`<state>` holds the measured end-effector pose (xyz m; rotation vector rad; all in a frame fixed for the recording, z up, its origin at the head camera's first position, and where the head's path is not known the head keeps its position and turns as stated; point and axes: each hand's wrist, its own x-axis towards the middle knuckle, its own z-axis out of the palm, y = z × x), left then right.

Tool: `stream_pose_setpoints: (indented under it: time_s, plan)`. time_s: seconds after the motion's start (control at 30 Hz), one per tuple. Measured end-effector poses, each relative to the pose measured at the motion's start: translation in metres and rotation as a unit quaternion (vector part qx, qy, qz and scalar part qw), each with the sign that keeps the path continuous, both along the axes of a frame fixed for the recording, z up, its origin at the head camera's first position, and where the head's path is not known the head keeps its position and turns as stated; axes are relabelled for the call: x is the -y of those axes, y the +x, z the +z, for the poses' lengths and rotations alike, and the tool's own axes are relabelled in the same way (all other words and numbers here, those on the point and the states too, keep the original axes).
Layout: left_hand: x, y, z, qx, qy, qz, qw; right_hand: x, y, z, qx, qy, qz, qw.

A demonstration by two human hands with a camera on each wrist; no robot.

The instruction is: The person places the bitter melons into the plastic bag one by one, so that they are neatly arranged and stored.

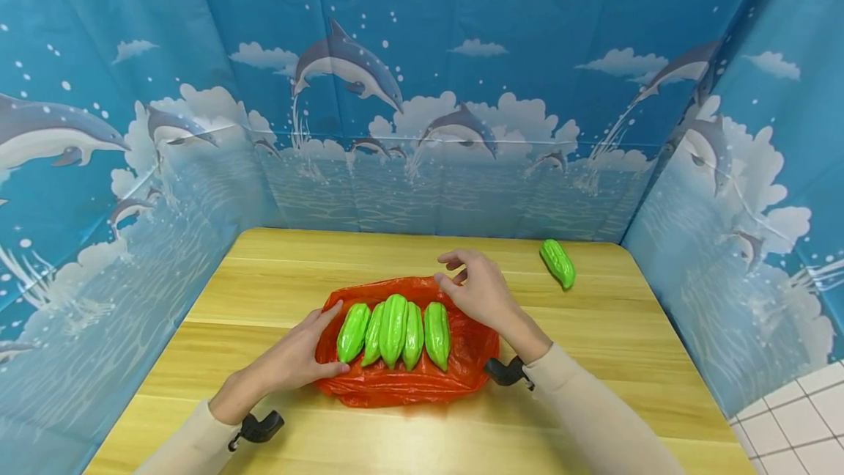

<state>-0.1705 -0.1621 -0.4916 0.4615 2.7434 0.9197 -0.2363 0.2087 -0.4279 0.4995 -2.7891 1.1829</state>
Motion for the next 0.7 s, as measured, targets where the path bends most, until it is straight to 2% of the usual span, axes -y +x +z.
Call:
stream_pose_setpoints:
  time_s: [0.37, 0.7]
  plan:
    - [0.0, 0.0, 0.0, 0.005, -0.005, 0.011, 0.9999, -0.027, -0.013, 0.0, -0.02, -0.001, -0.032, 0.9993]
    - [0.001, 0.0, 0.0, 0.009, -0.008, 0.018, 0.9998, -0.052, -0.022, -0.005, -0.044, 0.001, -0.008, 0.999]
